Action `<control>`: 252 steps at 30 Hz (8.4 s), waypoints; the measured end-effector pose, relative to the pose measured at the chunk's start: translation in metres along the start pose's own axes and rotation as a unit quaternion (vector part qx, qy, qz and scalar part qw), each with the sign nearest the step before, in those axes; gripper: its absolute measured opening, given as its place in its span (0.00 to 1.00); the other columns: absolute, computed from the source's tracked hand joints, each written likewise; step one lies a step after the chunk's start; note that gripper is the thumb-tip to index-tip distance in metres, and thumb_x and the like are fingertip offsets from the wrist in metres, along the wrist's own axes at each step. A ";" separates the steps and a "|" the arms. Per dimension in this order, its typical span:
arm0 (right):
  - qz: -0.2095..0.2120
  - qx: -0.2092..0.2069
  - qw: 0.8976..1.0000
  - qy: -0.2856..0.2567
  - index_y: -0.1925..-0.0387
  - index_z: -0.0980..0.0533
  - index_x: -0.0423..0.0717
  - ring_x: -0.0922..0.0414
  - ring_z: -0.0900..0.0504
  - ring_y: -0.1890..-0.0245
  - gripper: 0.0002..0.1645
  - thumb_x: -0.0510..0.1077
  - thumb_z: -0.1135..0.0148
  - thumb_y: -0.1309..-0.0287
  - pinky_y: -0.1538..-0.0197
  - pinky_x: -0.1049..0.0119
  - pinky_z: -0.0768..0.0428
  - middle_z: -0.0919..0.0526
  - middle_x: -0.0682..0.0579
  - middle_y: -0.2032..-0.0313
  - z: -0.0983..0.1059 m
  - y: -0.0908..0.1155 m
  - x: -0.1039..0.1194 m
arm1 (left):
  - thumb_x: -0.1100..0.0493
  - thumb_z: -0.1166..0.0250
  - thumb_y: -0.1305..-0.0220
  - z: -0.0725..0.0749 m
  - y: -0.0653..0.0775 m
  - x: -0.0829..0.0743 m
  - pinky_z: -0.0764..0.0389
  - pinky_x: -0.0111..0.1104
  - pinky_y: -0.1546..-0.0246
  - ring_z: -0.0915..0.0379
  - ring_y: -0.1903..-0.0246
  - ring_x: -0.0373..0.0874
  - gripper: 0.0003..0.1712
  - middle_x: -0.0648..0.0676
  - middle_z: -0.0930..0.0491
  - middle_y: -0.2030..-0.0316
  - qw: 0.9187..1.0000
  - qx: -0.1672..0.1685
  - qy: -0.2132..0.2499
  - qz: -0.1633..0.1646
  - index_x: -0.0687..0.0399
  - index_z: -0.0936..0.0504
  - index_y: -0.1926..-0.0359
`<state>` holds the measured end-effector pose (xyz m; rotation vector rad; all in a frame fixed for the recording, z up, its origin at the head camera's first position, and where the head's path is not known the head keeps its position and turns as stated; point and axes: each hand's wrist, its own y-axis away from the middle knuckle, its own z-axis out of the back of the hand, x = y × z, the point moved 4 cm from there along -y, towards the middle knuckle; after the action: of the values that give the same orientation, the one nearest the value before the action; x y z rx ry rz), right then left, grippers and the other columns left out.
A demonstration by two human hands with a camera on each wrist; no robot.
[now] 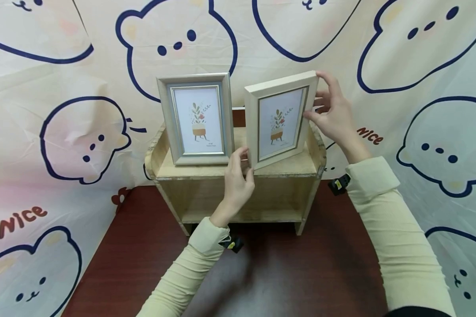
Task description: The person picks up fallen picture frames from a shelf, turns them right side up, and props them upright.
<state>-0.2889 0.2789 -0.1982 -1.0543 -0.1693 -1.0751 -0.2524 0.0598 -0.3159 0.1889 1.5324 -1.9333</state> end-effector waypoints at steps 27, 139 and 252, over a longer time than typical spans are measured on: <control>-0.004 -0.019 1.000 0.020 0.38 0.39 0.48 0.48 0.37 0.42 0.41 0.53 0.37 0.53 0.46 0.46 0.34 0.39 0.45 0.41 -0.017 -0.007 0.041 | 0.81 0.41 0.56 -0.007 0.009 -0.005 0.25 0.27 0.66 0.30 0.62 0.49 0.28 0.61 0.30 0.62 0.999 -0.024 -0.031 0.004 0.67 0.34 0.50; 0.171 0.328 0.929 0.022 0.38 0.40 0.40 0.50 0.49 0.33 0.47 0.37 0.28 0.62 0.37 0.46 0.46 0.47 0.45 0.33 -0.034 -0.055 0.076 | 0.72 0.43 0.44 0.023 -0.030 -0.004 0.22 0.33 0.64 0.22 0.67 0.50 0.08 0.60 0.20 0.69 0.986 0.043 -0.150 -0.061 0.70 0.20 0.63; -0.070 0.295 0.952 -0.044 0.31 0.56 0.69 0.33 0.37 0.43 0.56 0.39 0.34 0.51 0.45 0.36 0.39 0.44 0.33 0.37 -0.013 -0.061 0.006 | 0.53 0.43 0.43 -0.012 -0.047 -0.005 0.51 0.35 0.36 0.53 0.34 0.53 0.42 0.65 0.46 0.35 0.975 0.198 -0.095 0.034 0.71 0.48 0.34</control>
<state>-0.3379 0.2604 -0.1640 -0.5529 -0.6078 -1.0130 -0.2784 0.0779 -0.2789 0.2156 0.9943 -2.1183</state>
